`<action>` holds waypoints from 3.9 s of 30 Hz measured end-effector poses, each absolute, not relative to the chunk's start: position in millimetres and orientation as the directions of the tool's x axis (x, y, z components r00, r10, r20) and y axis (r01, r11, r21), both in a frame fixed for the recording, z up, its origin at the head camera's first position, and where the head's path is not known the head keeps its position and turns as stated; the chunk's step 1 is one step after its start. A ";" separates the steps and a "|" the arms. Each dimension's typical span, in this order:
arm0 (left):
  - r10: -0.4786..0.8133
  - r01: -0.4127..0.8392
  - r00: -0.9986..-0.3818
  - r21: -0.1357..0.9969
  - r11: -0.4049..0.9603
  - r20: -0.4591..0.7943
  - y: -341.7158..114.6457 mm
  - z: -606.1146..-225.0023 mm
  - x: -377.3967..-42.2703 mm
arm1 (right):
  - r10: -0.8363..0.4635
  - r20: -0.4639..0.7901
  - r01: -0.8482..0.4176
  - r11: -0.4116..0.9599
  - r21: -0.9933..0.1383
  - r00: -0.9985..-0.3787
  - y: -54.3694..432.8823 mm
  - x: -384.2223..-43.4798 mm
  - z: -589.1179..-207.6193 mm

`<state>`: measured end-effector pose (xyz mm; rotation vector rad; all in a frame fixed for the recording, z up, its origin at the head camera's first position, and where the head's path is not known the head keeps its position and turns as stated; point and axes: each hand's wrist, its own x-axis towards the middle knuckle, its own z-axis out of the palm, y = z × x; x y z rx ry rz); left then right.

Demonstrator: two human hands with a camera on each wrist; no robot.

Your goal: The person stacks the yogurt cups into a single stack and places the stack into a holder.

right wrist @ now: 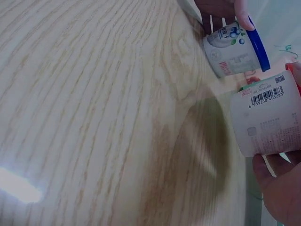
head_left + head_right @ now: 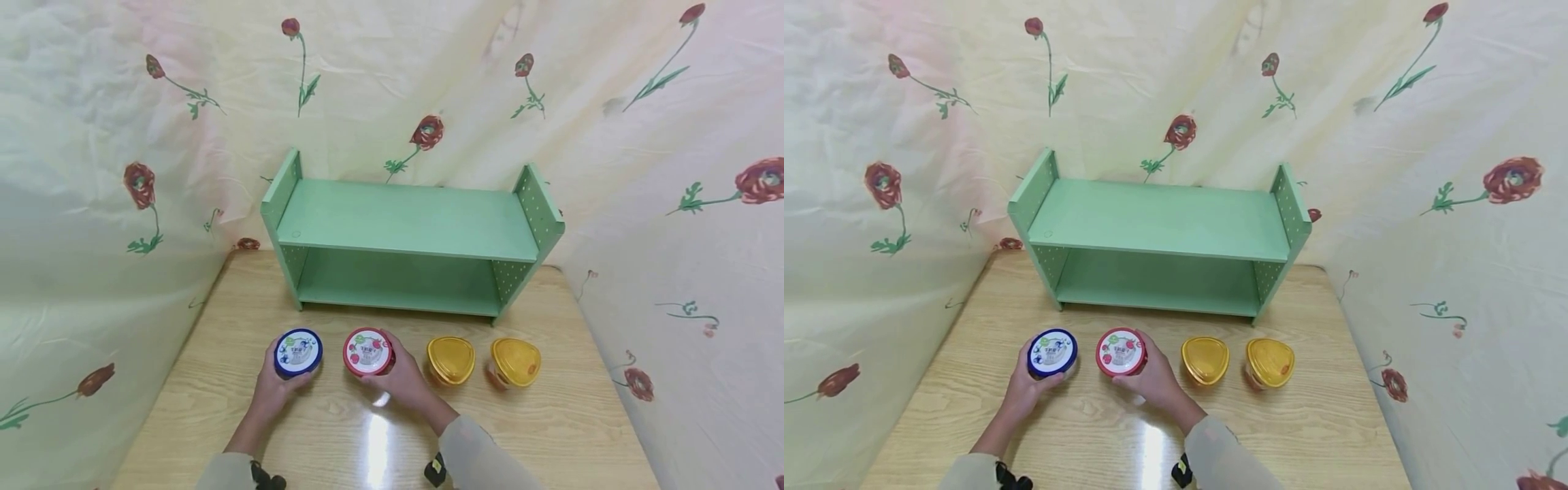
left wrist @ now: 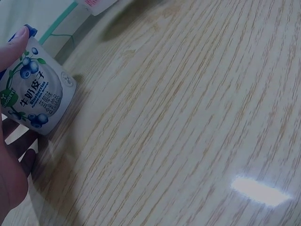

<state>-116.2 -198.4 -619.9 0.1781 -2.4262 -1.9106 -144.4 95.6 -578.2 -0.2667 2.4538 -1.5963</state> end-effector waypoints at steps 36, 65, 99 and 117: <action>-0.134 -0.104 -0.988 0.964 0.245 -0.072 -195.9 -619.3 -116.7 | -0.285 0.005 -0.101 0.325 -0.940 -0.959 43.1 -158.7 -538.3; -0.116 -0.008 -0.993 0.985 0.170 0.012 -199.5 -622.5 -117.1 | -0.352 0.064 -0.175 0.293 -0.940 -0.934 -32.8 -163.7 -524.4; -0.134 -0.015 -0.991 0.982 0.190 0.010 -196.8 -627.8 -115.4 | -0.331 -0.042 -0.101 0.404 -0.909 -0.943 -26.2 -145.9 -527.5; -0.147 -0.059 -0.988 0.986 0.158 -0.036 -197.5 -625.3 -117.7 | -0.198 0.121 -0.170 0.252 -0.953 -0.973 98.2 -117.0 -510.8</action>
